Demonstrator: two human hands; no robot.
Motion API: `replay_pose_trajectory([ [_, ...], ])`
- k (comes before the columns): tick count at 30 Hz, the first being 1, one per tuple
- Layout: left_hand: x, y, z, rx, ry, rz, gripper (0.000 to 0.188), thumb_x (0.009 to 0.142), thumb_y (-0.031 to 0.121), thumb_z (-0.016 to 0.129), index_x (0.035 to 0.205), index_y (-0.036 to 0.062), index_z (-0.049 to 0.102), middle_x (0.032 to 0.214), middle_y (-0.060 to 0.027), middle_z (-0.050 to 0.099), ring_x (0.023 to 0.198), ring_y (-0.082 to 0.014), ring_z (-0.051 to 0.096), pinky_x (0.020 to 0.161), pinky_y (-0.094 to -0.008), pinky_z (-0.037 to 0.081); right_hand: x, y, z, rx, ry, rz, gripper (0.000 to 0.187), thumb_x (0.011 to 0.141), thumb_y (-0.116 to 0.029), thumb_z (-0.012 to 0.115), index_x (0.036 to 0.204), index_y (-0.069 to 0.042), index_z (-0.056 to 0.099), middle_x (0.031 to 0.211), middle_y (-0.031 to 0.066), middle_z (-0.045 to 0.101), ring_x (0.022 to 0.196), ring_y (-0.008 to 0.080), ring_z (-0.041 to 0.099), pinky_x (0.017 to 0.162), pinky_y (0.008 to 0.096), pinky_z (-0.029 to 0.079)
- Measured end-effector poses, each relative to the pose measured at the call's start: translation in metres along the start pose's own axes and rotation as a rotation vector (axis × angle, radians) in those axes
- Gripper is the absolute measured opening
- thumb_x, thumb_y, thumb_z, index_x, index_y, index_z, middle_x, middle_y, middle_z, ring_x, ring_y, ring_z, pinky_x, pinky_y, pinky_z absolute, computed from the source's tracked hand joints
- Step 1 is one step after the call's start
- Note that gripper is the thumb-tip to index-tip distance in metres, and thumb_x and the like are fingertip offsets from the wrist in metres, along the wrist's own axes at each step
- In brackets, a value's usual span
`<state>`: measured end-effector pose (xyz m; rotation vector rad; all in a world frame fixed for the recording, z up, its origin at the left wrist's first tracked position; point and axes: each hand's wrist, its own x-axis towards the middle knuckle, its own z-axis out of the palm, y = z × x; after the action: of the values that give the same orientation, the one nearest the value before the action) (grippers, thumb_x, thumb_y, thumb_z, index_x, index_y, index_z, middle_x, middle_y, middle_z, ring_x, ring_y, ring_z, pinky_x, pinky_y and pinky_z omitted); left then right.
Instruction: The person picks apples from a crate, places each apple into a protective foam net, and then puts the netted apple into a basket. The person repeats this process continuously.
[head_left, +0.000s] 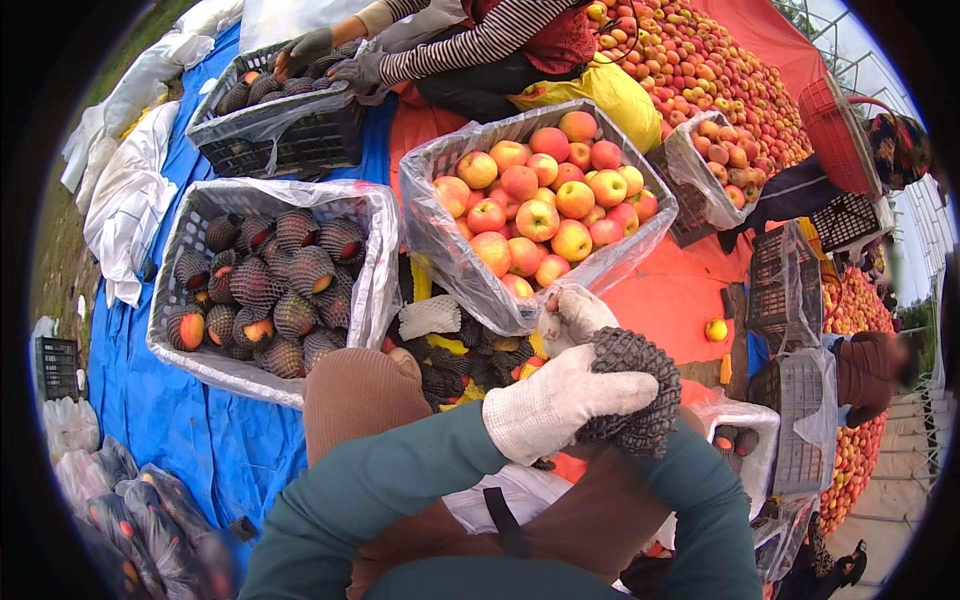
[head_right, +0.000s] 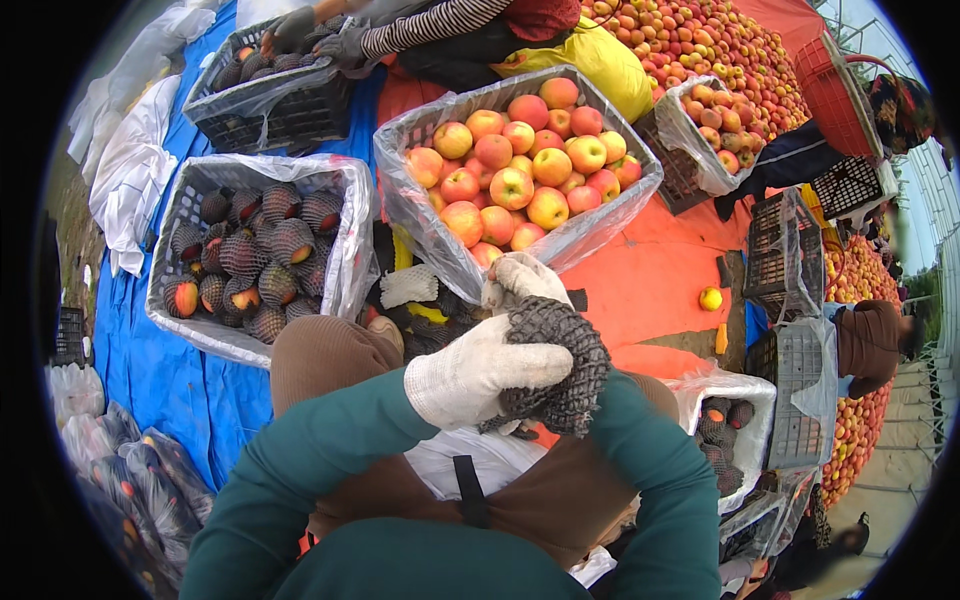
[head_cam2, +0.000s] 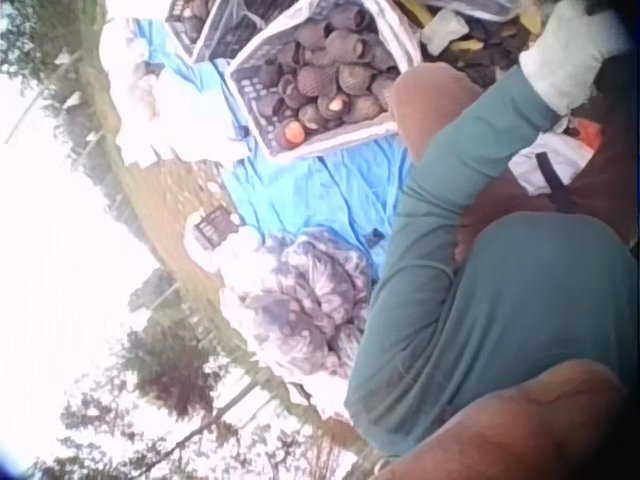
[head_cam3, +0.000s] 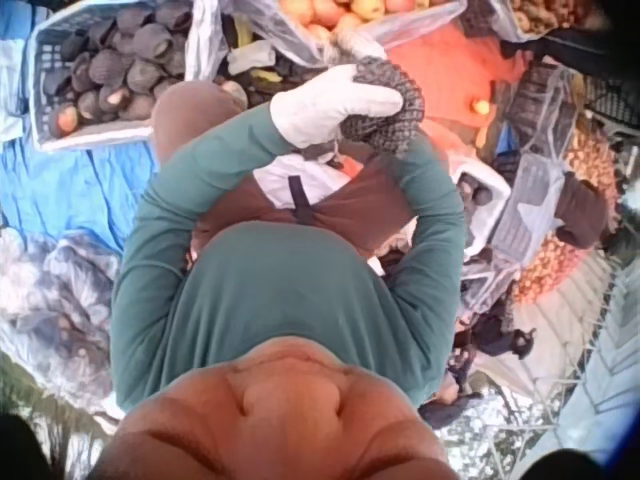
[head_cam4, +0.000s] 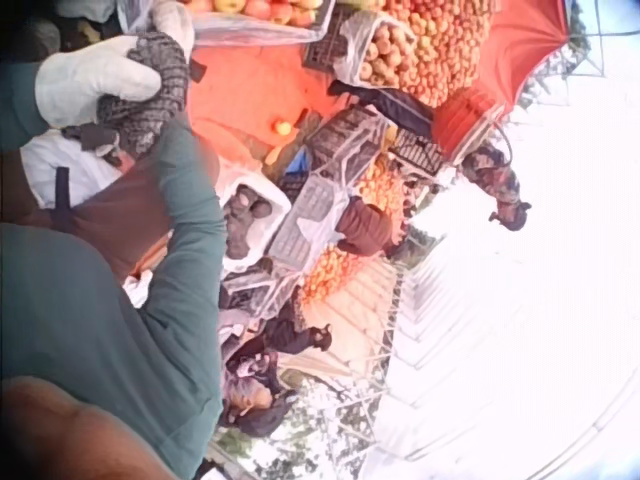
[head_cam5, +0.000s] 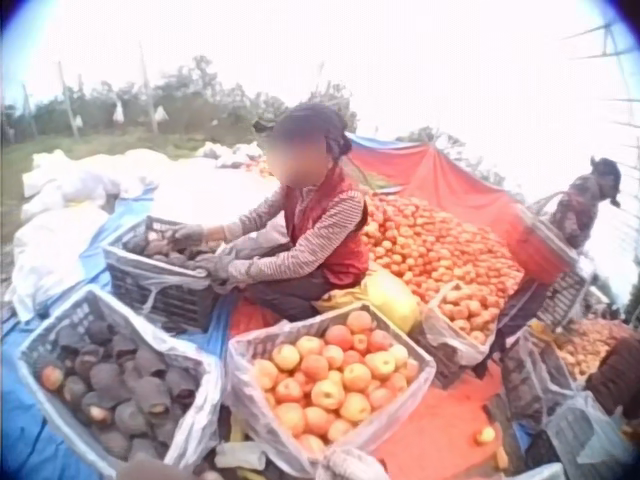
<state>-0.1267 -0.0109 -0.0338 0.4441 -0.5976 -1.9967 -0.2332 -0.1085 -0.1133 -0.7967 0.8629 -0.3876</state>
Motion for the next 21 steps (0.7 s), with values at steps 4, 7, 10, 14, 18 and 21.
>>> replay_pose_trajectory([
  [4,-0.003,0.011,0.007,-0.388,-0.152,-0.031,0.036,0.093,0.02,0.046,0.122,-0.0013,0.045,0.11,-0.0085,0.056,0.098,-0.0154,0.056,0.09,-0.0304,0.045,0.072,-0.038,0.01,-0.527,0.05,-0.271,0.03,0.082,-0.021,0.058,0.105,-0.001,0.056,0.089,0.0077,0.06,0.072,0.0118,0.058,0.063,0.0231,0.047],
  [7,0.0,0.015,0.003,-0.36,-0.059,-0.055,0.037,0.094,0.021,0.045,0.123,-0.0008,0.044,0.11,-0.0089,0.056,0.101,-0.0159,0.055,0.09,-0.0315,0.046,0.142,-0.021,-0.012,-1.163,0.062,-0.381,0.043,0.074,-0.026,0.06,0.11,-0.001,0.056,0.107,0.0166,0.059,0.094,0.0283,0.059,0.082,0.0351,0.047],
  [10,-0.001,0.019,-0.011,-0.299,0.025,-0.005,0.036,0.094,0.022,0.044,0.124,0.0013,0.044,0.112,-0.0081,0.055,0.104,-0.0146,0.054,0.089,-0.0296,0.045,0.171,-0.003,-0.001,-1.589,0.044,-0.483,0.044,0.075,-0.03,0.056,0.112,-0.006,0.055,0.111,0.0188,0.055,0.099,0.0336,0.056,0.084,0.0401,0.046],
  [14,0.0,0.029,-0.012,-0.174,0.056,0.012,0.04,0.091,0.021,0.048,0.126,0.0027,0.043,0.114,-0.0063,0.054,0.102,-0.0138,0.052,0.088,-0.0283,0.043,0.18,0.006,0.014,-1.701,0.089,-0.323,0.041,0.077,-0.03,0.055,0.113,-0.01,0.052,0.107,0.0199,0.053,0.097,0.0355,0.056,0.081,0.0429,0.047],
  [18,0.005,0.038,-0.005,-0.128,0.113,0.035,0.042,0.087,0.01,0.05,0.127,0.0008,0.042,0.115,-0.0088,0.054,0.104,-0.0167,0.051,0.091,-0.0309,0.041,0.18,0.01,0.025,-1.614,0.145,-0.337,0.04,0.075,-0.029,0.058,0.111,-0.012,0.052,0.108,0.0207,0.051,0.093,0.0361,0.057,0.078,0.0446,0.047],
  [21,0.002,0.04,-0.027,0.407,0.424,0.272,0.035,0.085,0.006,0.051,0.119,-0.0003,0.048,0.109,-0.0125,0.055,0.098,-0.0217,0.055,0.086,-0.0326,0.044,0.169,-0.003,0.03,-1.558,0.13,-0.296,0.041,0.076,-0.027,0.057,0.112,-0.009,0.052,0.107,0.0221,0.052,0.097,0.0369,0.056,0.081,0.0433,0.046],
])
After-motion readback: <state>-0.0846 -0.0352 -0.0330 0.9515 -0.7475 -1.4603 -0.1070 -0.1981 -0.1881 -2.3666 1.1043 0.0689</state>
